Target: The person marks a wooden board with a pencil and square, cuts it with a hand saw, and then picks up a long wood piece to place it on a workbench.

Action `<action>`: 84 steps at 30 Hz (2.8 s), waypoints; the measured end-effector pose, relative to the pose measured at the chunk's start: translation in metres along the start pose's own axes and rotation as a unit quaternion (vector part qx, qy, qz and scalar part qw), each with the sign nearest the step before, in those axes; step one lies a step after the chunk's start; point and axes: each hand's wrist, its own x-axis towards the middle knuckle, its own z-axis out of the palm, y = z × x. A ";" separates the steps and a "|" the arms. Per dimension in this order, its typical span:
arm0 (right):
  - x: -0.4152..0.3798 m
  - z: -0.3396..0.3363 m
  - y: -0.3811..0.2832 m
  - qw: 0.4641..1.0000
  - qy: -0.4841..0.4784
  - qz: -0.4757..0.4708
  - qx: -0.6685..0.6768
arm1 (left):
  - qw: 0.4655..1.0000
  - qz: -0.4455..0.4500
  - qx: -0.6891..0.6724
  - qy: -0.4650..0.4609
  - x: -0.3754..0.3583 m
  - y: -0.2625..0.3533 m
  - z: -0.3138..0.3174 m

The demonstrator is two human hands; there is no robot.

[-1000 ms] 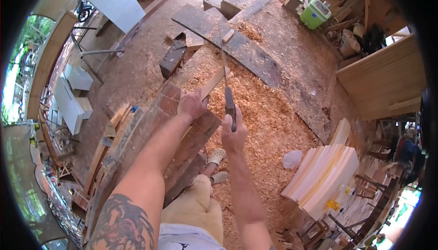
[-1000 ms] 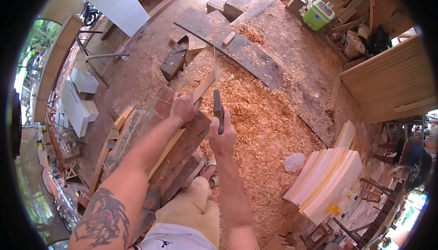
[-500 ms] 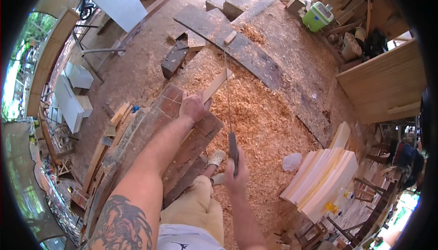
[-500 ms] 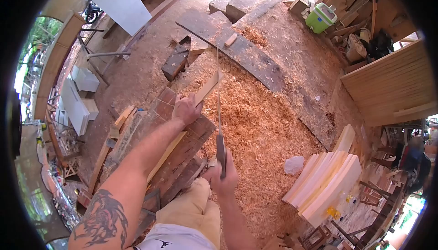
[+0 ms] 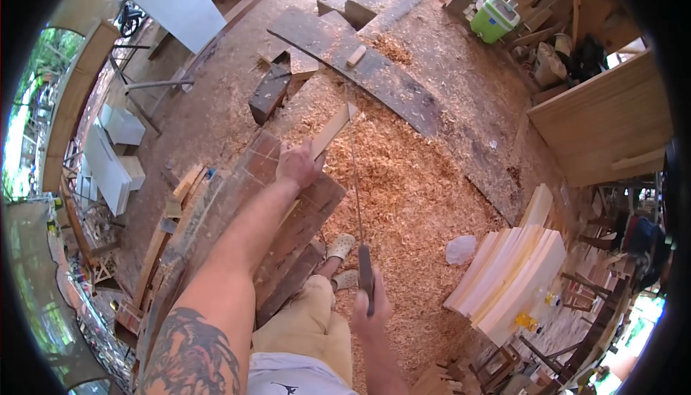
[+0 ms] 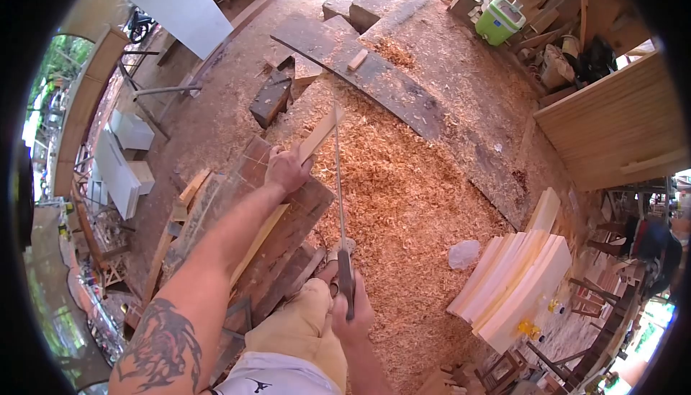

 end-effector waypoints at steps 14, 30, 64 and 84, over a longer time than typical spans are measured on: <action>0.192 0.088 -0.006 0.999 0.020 0.018 -0.043 | 1.000 0.002 0.003 0.000 0.000 -0.001 0.003; 0.204 0.111 0.014 0.997 0.061 -0.031 -0.032 | 0.999 -0.015 0.016 -0.034 0.000 0.002 -0.002; 0.007 0.011 0.006 1.000 -0.002 0.004 -0.027 | 1.000 -0.002 0.007 -0.008 0.000 -0.002 0.002; -0.011 0.003 -0.005 0.999 -0.005 0.039 -0.030 | 1.000 0.008 -0.014 0.011 0.001 -0.002 0.004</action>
